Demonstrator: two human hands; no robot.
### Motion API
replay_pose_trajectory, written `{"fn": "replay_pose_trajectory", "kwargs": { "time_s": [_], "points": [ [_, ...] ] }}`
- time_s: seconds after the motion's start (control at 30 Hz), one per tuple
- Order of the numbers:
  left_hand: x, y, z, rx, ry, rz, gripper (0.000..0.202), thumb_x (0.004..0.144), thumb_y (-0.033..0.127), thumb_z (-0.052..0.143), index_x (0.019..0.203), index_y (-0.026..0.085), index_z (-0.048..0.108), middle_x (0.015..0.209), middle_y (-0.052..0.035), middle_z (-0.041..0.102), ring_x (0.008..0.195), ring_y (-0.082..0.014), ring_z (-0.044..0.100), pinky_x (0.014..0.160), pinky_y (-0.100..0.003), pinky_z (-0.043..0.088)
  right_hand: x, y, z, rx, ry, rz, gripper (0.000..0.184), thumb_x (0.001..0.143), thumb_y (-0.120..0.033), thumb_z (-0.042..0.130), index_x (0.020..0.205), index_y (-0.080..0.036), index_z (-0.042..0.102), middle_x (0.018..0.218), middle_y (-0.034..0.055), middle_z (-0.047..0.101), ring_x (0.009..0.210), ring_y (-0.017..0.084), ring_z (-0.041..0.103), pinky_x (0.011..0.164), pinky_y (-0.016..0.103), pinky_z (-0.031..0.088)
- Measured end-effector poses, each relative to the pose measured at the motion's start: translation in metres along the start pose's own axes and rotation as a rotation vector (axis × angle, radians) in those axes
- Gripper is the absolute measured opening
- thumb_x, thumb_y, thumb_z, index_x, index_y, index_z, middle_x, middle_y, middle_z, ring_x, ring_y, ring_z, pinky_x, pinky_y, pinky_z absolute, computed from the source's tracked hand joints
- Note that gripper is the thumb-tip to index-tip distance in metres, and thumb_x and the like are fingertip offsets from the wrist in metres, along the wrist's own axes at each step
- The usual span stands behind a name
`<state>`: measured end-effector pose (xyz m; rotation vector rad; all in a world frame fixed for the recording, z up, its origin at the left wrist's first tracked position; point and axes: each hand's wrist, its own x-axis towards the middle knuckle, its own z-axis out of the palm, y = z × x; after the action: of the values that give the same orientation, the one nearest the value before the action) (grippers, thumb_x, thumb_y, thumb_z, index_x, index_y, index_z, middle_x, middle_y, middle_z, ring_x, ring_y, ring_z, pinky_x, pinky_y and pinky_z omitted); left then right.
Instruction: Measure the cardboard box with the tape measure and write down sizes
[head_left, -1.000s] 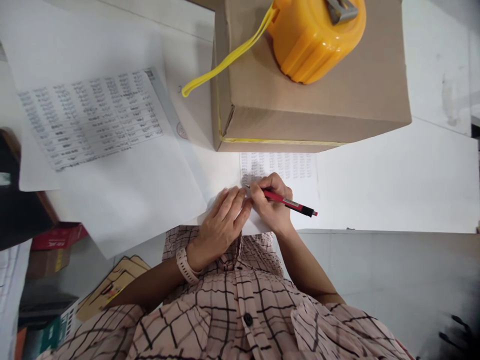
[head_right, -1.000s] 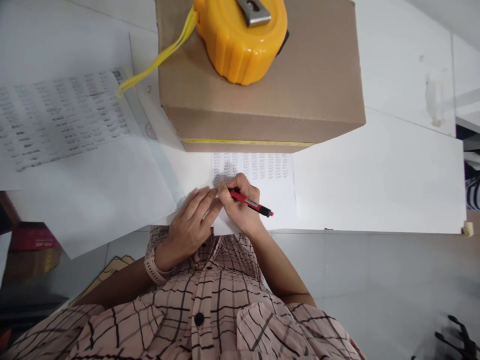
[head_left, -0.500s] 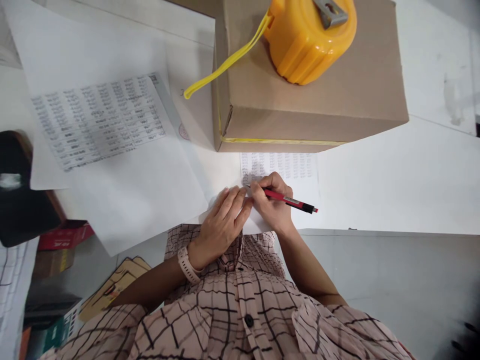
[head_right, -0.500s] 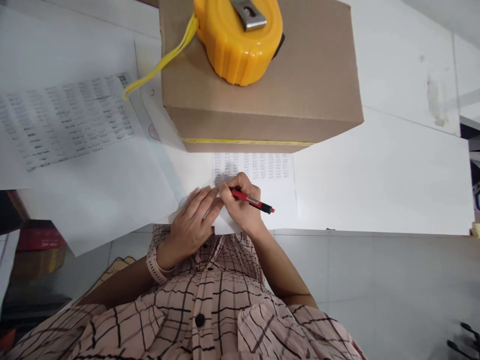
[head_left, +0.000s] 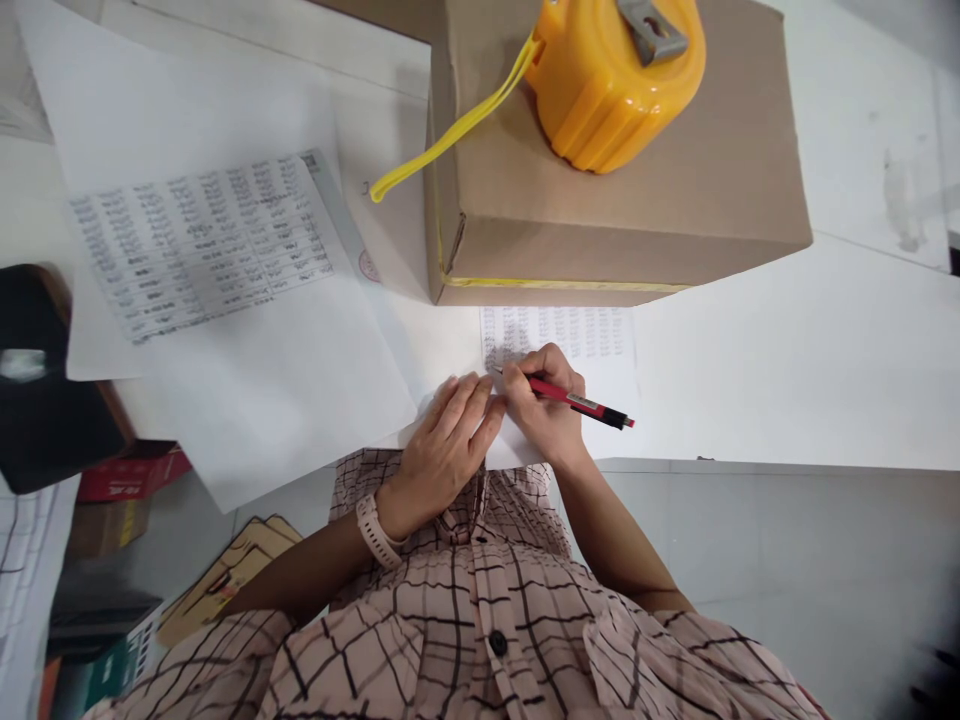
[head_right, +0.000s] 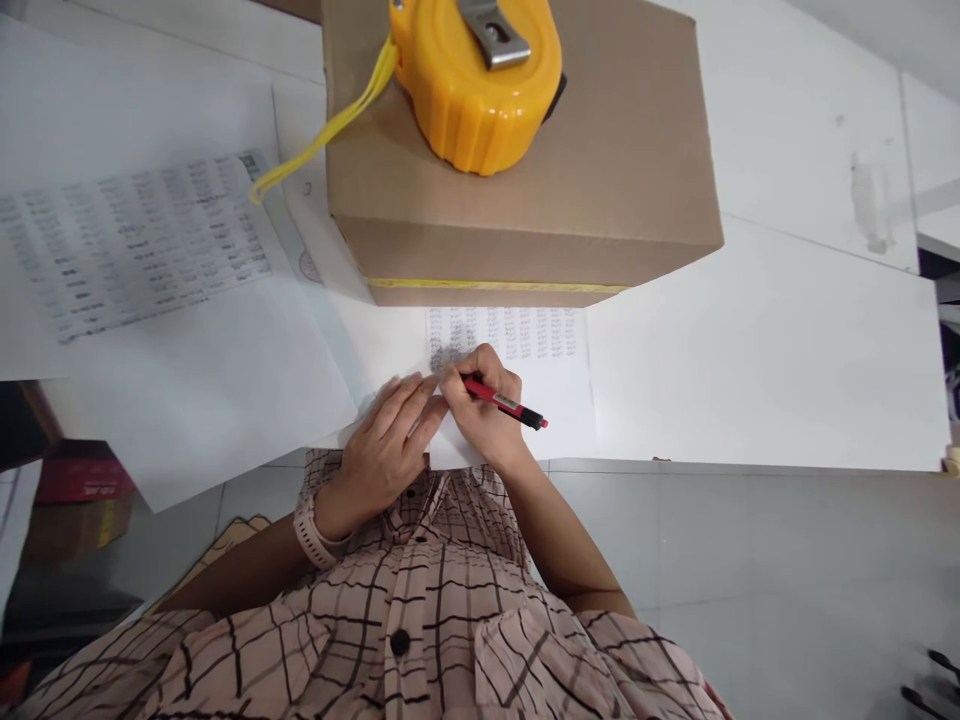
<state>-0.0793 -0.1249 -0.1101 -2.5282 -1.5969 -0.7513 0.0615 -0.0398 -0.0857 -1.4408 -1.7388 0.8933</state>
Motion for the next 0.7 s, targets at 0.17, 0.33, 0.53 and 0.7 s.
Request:
{"fn": "replay_pose_trajectory", "kwargs": {
  "time_s": [0.17, 0.33, 0.53, 0.7],
  "points": [
    [0.0001, 0.0001, -0.0003, 0.002, -0.001, -0.003, 0.04, 0.095, 0.011, 0.05, 0.133, 0.001, 0.056, 0.135, -0.0233, 0.064, 0.131, -0.0347, 0.058, 0.115, -0.05, 0.046, 0.0001, -0.0003, -0.0001, -0.003, 0.001, -0.015, 0.025, 0.085, -0.023, 0.062, 0.069, -0.024, 0.043, 0.058, -0.0071, 0.048, 0.051, 0.008, 0.044, 0.05, 0.025, 0.039],
    [0.0008, 0.0003, -0.0005, 0.008, 0.005, -0.001, 0.041, 0.094, 0.009, 0.051, 0.134, 0.001, 0.056, 0.135, -0.0228, 0.065, 0.13, -0.0349, 0.059, 0.115, -0.049, 0.046, 0.0004, -0.0004, -0.0006, 0.013, 0.005, -0.011, 0.026, 0.084, -0.023, 0.062, 0.068, -0.024, 0.042, 0.056, -0.0078, 0.046, 0.05, 0.008, 0.042, 0.049, 0.025, 0.037],
    [-0.0015, 0.0003, 0.0023, -0.003, 0.008, -0.006, 0.041, 0.094, 0.009, 0.049, 0.134, 0.001, 0.056, 0.135, -0.0235, 0.064, 0.132, -0.0352, 0.057, 0.117, -0.05, 0.044, 0.0002, 0.0007, 0.0004, 0.025, 0.005, 0.004, 0.025, 0.084, -0.024, 0.062, 0.068, -0.024, 0.043, 0.056, -0.0076, 0.049, 0.05, 0.009, 0.043, 0.05, 0.026, 0.038],
    [-0.0025, 0.0004, 0.0024, -0.018, -0.01, -0.013, 0.042, 0.094, 0.009, 0.048, 0.135, 0.002, 0.056, 0.139, -0.0241, 0.062, 0.137, -0.0345, 0.053, 0.118, -0.05, 0.042, -0.0001, 0.0014, 0.0007, 0.014, 0.028, 0.006, 0.026, 0.085, -0.026, 0.062, 0.068, -0.025, 0.042, 0.057, -0.0076, 0.047, 0.05, 0.009, 0.042, 0.049, 0.026, 0.037]
  ]
}}
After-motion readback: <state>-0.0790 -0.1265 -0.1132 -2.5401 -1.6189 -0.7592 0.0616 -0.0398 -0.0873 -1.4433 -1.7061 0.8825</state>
